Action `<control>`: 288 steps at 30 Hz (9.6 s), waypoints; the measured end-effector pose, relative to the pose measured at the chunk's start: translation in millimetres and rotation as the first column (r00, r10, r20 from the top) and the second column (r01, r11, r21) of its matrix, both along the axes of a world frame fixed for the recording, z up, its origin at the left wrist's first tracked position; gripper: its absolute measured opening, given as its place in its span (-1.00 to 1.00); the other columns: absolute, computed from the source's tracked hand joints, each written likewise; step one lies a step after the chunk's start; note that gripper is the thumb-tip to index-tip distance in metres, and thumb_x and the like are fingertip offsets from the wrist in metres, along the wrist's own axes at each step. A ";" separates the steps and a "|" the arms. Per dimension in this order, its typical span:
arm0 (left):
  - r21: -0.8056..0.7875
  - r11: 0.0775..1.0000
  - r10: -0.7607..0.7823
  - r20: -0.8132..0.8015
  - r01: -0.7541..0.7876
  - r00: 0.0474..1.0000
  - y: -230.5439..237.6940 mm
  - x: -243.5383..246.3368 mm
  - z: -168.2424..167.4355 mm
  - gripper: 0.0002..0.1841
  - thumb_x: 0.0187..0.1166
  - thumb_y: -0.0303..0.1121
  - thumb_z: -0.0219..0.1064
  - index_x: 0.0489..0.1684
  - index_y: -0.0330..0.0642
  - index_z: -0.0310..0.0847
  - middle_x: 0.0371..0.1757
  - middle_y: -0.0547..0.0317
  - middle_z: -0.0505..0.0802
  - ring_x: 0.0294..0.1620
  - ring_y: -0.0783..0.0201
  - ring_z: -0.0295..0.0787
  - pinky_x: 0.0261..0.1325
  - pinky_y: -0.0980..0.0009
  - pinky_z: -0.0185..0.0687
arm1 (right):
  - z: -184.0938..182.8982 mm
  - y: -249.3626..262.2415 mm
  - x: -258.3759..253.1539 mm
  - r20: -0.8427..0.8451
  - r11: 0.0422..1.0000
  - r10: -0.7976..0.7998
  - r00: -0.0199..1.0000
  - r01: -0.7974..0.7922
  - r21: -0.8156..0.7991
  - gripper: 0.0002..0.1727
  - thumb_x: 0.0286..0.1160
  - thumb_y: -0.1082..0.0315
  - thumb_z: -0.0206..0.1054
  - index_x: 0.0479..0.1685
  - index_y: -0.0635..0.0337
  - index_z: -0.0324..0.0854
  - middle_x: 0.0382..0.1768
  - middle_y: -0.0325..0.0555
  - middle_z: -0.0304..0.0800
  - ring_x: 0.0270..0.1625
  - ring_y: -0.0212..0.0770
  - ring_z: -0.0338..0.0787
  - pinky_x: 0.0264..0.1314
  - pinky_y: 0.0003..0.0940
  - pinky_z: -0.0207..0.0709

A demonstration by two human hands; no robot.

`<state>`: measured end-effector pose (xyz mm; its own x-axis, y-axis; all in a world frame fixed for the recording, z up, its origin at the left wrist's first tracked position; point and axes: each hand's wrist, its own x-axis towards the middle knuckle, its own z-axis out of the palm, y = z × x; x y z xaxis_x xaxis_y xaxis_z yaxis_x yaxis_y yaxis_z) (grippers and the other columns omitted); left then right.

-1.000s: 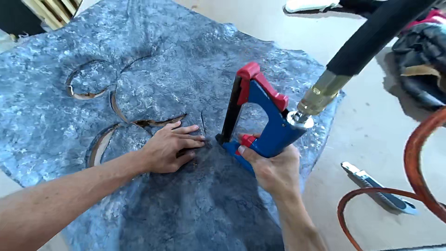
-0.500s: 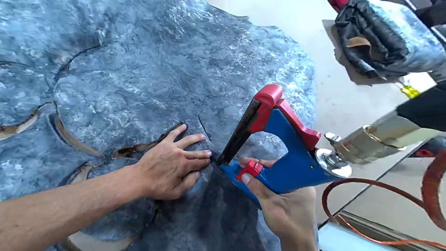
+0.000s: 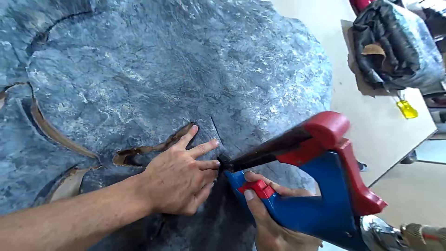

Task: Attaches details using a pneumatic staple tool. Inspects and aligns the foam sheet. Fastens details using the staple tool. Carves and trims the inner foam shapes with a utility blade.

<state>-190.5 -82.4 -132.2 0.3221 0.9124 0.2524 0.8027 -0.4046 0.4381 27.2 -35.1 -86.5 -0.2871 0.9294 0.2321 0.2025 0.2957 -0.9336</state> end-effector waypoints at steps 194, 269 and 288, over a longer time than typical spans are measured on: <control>0.018 0.883 0.457 0.194 -0.469 0.868 -82.6 57.6 -10.5 -0.71 0.50 -0.08 0.20 -0.31 0.22 0.92 0.18 0.53 0.91 0.79 0.06 0.33 0.74 -0.62 -0.58 | -11.9 49.6 24.0 0.042 0.787 0.616 0.787 -0.617 0.003 -0.61 0.27 0.32 0.63 0.10 -0.06 0.69 -0.04 -0.16 0.94 0.03 -0.14 0.93 0.12 -0.22 0.86; -0.164 0.779 0.607 -0.047 -0.605 0.793 -129.9 119.2 14.7 -0.45 0.65 -0.13 -0.16 0.37 0.23 0.77 0.63 0.56 0.64 0.92 0.06 0.03 0.89 -0.24 -0.14 | -7.1 90.5 11.6 0.000 0.426 0.905 0.426 -0.904 -0.028 -0.62 0.32 0.36 0.54 0.13 -0.20 0.69 -0.08 -0.31 0.91 -0.01 -0.27 0.90 0.11 -0.33 0.82; -0.002 0.719 0.690 -0.114 -0.695 0.715 -133.4 122.5 11.0 -0.49 0.66 0.00 -0.09 0.26 0.26 0.82 0.63 0.18 0.61 0.84 -0.07 0.18 0.83 -0.21 0.02 | -4.4 86.0 25.4 0.066 0.470 0.882 0.467 -0.881 -0.053 -0.67 0.36 0.28 0.55 0.12 -0.14 0.71 -0.04 -0.24 0.93 0.00 -0.22 0.92 0.09 -0.30 0.84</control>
